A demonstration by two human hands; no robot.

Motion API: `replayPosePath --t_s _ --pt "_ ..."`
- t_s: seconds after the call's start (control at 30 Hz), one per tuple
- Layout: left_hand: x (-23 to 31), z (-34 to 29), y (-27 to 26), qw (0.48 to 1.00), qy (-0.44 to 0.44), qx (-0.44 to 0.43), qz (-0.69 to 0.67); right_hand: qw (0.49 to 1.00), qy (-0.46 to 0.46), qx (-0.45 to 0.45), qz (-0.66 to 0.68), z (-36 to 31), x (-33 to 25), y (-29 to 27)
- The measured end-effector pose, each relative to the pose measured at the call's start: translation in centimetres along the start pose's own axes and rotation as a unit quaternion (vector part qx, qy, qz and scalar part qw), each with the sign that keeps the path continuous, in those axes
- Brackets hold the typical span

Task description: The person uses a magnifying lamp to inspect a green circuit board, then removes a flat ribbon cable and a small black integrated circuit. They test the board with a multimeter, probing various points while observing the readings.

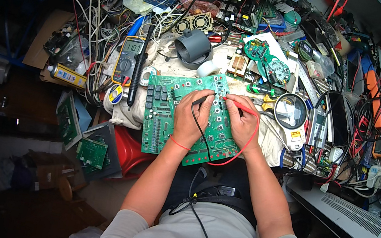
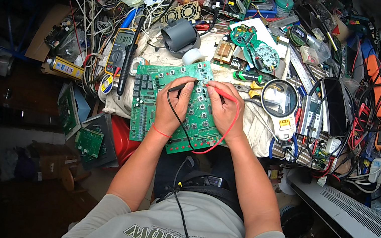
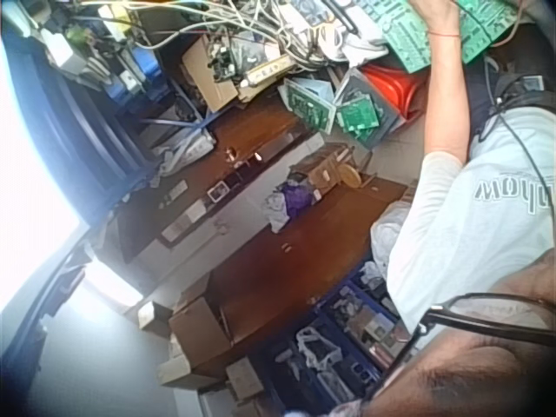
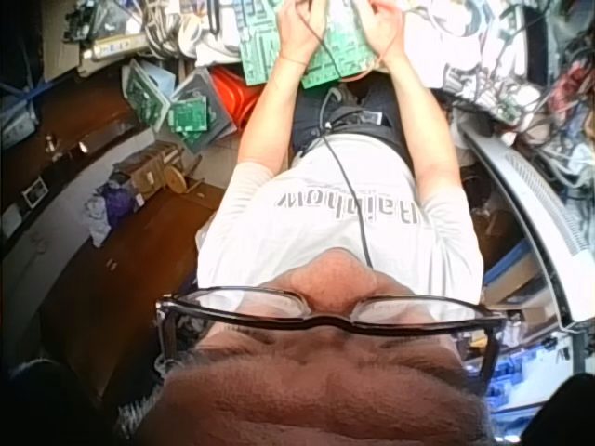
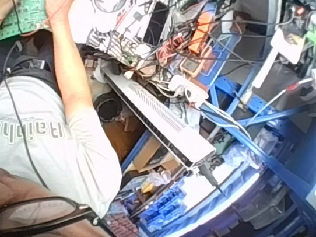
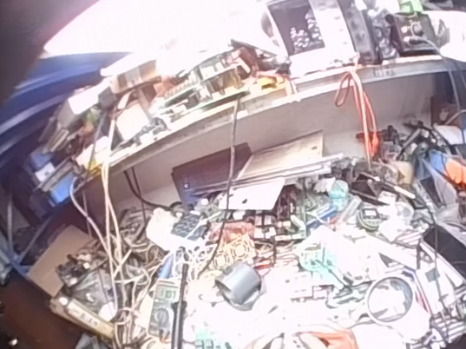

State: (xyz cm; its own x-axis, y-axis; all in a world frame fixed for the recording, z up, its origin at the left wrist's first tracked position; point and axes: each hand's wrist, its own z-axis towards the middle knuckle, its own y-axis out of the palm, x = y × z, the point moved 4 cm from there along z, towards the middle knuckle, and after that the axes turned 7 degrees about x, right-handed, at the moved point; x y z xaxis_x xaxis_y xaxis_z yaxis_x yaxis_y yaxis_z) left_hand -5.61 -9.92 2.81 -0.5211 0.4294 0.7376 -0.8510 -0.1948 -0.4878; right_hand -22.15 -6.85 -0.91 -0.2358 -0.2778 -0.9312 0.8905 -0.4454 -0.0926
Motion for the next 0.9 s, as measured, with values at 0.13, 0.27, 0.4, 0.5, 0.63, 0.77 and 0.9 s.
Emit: replayPosePath --t_s 0.13,0.27,0.4,0.5,0.63,0.77,0.9 --pt "-0.06 0.0 0.01 1.0 0.005 0.001 0.0 1.0 -0.007 0.001 0.0 0.08 -0.24 -0.02" --pt "-0.04 -0.02 0.04 1.0 0.012 0.006 0.01 0.999 0.036 -0.022 0.0 -0.04 -0.11 -0.08" --pt "0.06 -0.04 -0.04 1.0 0.003 0.003 0.014 1.0 0.013 -0.007 -0.006 0.04 -0.17 -0.1" --pt "0.17 -0.03 -0.11 1.0 0.001 0.003 0.011 1.0 -0.002 0.002 -0.01 0.07 -0.11 -0.02" --pt "0.1 -0.13 0.0 1.0 -0.013 0.01 0.002 1.0 -0.008 0.005 -0.01 0.03 -0.04 -0.03" --pt "-0.12 -0.19 0.1 1.0 -0.015 0.014 0.0 1.0 -0.004 0.006 -0.004 -0.01 -0.01 -0.06" --pt "-0.33 -0.19 0.17 0.999 -0.027 0.017 -0.018 1.0 -0.005 0.006 -0.006 -0.02 0.06 0.01"
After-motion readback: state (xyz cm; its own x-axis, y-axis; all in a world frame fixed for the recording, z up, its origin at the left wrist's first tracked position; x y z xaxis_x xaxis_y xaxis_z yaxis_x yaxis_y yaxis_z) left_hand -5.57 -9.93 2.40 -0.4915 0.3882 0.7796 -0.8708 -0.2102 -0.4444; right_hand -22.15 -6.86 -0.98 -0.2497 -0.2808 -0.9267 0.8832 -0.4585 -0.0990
